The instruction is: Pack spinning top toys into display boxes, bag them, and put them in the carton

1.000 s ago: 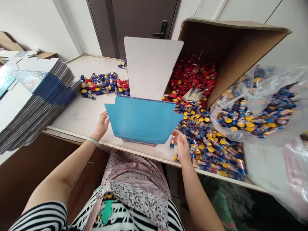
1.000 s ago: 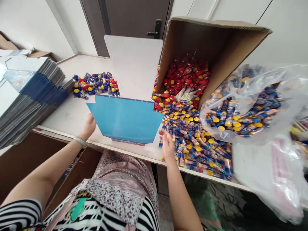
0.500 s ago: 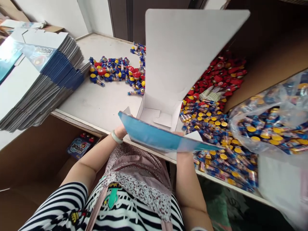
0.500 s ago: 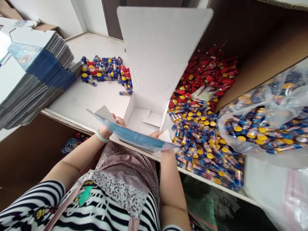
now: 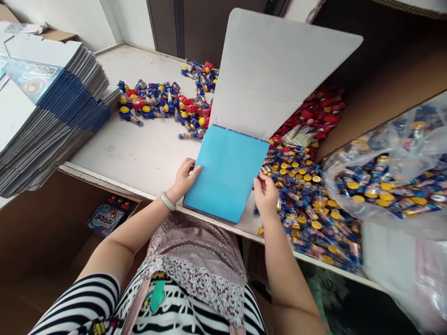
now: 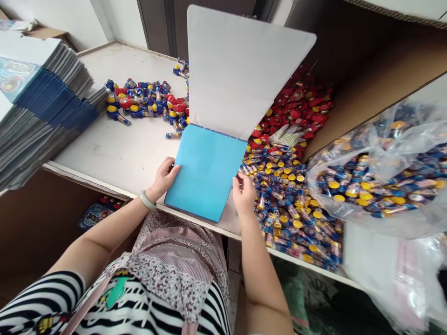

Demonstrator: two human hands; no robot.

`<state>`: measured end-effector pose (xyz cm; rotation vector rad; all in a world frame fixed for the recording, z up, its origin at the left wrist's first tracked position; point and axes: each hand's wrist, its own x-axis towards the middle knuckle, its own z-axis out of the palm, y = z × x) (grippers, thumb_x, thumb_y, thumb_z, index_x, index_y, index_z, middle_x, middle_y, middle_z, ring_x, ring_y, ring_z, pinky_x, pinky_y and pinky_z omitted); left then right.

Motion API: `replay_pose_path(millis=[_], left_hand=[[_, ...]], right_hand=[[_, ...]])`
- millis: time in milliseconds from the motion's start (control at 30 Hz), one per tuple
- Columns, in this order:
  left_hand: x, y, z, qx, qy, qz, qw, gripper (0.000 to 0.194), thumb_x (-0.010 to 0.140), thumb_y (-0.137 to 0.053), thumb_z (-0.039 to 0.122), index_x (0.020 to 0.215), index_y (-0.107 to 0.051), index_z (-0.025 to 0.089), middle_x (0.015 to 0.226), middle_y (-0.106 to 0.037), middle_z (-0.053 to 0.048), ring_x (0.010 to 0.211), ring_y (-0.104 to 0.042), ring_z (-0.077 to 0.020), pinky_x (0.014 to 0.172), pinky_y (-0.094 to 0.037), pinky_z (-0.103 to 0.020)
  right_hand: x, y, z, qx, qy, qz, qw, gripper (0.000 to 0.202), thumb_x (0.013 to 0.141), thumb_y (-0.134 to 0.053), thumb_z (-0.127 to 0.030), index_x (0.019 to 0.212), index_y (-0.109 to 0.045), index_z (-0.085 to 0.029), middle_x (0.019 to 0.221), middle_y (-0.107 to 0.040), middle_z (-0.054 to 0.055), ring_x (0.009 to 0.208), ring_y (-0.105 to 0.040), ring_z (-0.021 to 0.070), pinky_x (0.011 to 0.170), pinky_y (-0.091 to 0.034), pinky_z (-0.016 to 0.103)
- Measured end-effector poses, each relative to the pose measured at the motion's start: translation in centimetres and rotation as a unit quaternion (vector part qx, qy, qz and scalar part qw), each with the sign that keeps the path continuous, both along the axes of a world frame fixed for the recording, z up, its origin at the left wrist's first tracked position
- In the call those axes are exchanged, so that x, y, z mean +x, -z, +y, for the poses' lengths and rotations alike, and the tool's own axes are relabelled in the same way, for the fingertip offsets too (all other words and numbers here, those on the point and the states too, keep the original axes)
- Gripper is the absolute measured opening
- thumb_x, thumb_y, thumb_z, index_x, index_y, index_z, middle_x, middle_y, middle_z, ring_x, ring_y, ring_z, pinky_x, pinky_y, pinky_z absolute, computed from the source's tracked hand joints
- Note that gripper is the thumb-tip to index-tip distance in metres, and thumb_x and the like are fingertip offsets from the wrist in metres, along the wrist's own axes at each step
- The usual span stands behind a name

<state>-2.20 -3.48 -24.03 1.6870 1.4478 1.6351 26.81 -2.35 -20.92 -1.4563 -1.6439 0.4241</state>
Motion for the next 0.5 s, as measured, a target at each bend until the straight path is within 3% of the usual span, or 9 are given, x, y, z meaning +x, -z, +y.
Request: replay_pose_path(millis=[67,167,267,400,500], left_hand=[[0.0,0.4,0.2,-0.005,-0.001,0.041,0.999,0.041,0.098,-0.051,0.056,0.108,-0.062,0.018,0.087,-0.058,-0.004,0.077,-0.055,-0.015,0.072,-0.05,-0.028],[0.0,0.7,0.4,0.007,0.006,0.075,0.997,0.052,0.101,-0.047,0.048,0.142,-0.044,0.016,0.096,-0.061,-0.006,0.083,-0.059,-0.0158,0.078,-0.053,-0.029],[0.2,0.9,0.3,0.026,-0.002,0.124,0.992,0.049,0.104,-0.042,0.041,0.146,-0.04,0.016,0.109,-0.063,-0.011,0.093,-0.062,-0.019,0.086,-0.055,-0.034],[1.0,1.1,0.0,0.037,-0.035,0.237,0.97,0.042,0.105,-0.037,0.028,0.141,-0.048,0.011,0.125,-0.058,-0.02,0.118,-0.058,-0.0264,0.104,-0.051,-0.043],[1.8,0.9,-0.1,0.006,-0.015,0.368,0.93,0.04,0.101,-0.037,0.017,0.134,-0.056,0.006,0.14,-0.051,-0.023,0.134,-0.049,-0.0319,0.115,-0.043,-0.047]], right_hand=[[0.2,-2.4,0.9,-0.03,-0.032,-0.089,0.995,0.068,0.094,-0.046,-0.054,0.148,-0.043,-0.014,0.102,-0.072,0.015,0.083,-0.07,0.0263,0.076,-0.058,0.039],[-0.3,-5.8,3.1,-0.049,-0.04,-0.247,0.967,0.074,0.098,-0.042,-0.05,0.161,-0.024,-0.016,0.1,-0.074,0.014,0.084,-0.071,0.0286,0.08,-0.055,0.039],[-0.6,-7.3,5.9,-0.104,-0.081,-0.327,0.936,0.067,0.098,-0.044,-0.049,0.156,-0.038,-0.016,0.095,-0.075,0.012,0.088,-0.071,0.0308,0.082,-0.053,0.039],[0.1,-8.2,9.6,-0.223,-0.154,-0.327,0.905,0.051,0.1,-0.039,-0.048,0.136,-0.06,-0.019,0.082,-0.076,0.006,0.075,-0.071,0.0216,0.076,-0.053,0.03],[-1.1,-8.8,11.2,-0.265,-0.156,-0.479,0.822,0.045,0.101,-0.039,-0.044,0.124,-0.07,-0.021,0.097,-0.078,0.011,0.089,-0.074,0.0239,0.082,-0.054,0.033]])
